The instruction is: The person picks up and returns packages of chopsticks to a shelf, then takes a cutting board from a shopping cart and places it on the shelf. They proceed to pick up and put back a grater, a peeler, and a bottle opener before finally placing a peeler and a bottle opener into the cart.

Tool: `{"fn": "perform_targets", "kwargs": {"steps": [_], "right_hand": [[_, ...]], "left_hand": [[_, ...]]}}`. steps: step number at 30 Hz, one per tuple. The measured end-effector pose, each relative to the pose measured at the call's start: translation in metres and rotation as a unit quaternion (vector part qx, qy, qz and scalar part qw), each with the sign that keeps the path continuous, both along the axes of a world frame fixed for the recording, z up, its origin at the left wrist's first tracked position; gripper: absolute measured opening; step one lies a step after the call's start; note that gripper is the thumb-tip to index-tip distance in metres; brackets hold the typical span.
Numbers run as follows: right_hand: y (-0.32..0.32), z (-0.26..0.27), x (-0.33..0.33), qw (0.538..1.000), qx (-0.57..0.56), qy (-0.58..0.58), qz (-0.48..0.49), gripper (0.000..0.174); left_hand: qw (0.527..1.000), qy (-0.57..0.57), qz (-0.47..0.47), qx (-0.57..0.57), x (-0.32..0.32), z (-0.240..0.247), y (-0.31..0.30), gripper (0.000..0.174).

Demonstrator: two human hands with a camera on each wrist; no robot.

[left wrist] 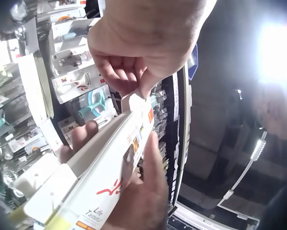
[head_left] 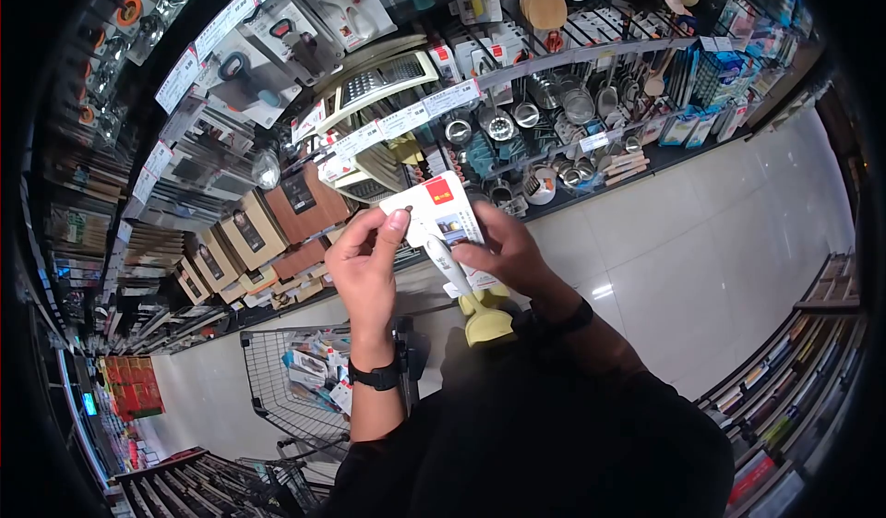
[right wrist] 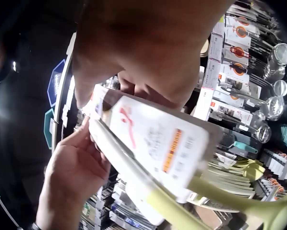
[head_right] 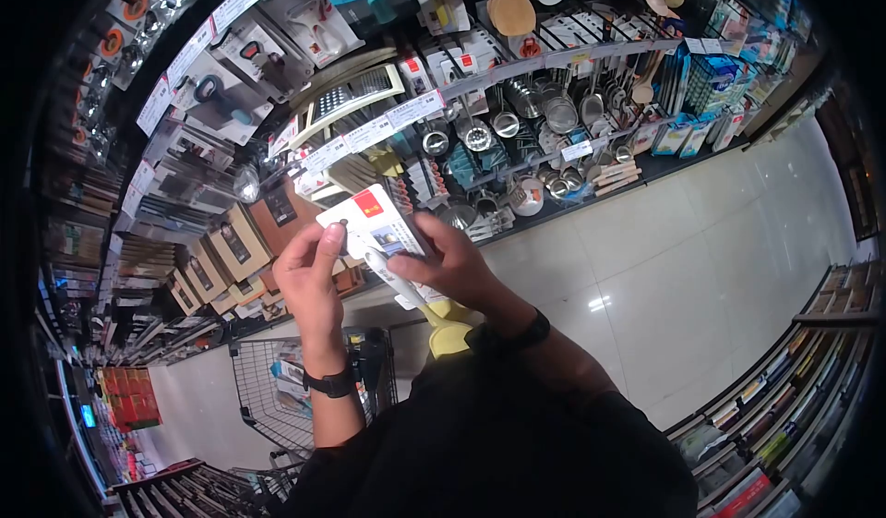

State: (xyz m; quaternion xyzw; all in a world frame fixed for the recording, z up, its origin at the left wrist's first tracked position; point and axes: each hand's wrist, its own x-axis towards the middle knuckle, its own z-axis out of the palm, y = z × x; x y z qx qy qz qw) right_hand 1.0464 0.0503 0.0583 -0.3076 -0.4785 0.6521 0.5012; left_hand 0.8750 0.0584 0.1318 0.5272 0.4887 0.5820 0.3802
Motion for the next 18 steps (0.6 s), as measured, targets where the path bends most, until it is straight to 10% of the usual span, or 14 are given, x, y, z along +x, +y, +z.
{"fn": "perform_targets", "kwargs": {"steps": [6,18], "right_hand": [[0.006,0.026,0.005,0.984,0.073,-0.075,-0.142,0.02],[0.003,0.024,-0.007,0.972,0.124,-0.054,-0.191,0.017]], "left_hand": [[0.999,0.004,-0.046,-0.019,0.007,-0.01,-0.005,0.018],[0.998,0.008,-0.027,-0.057,0.005,-0.019,-0.004,0.015]]}}
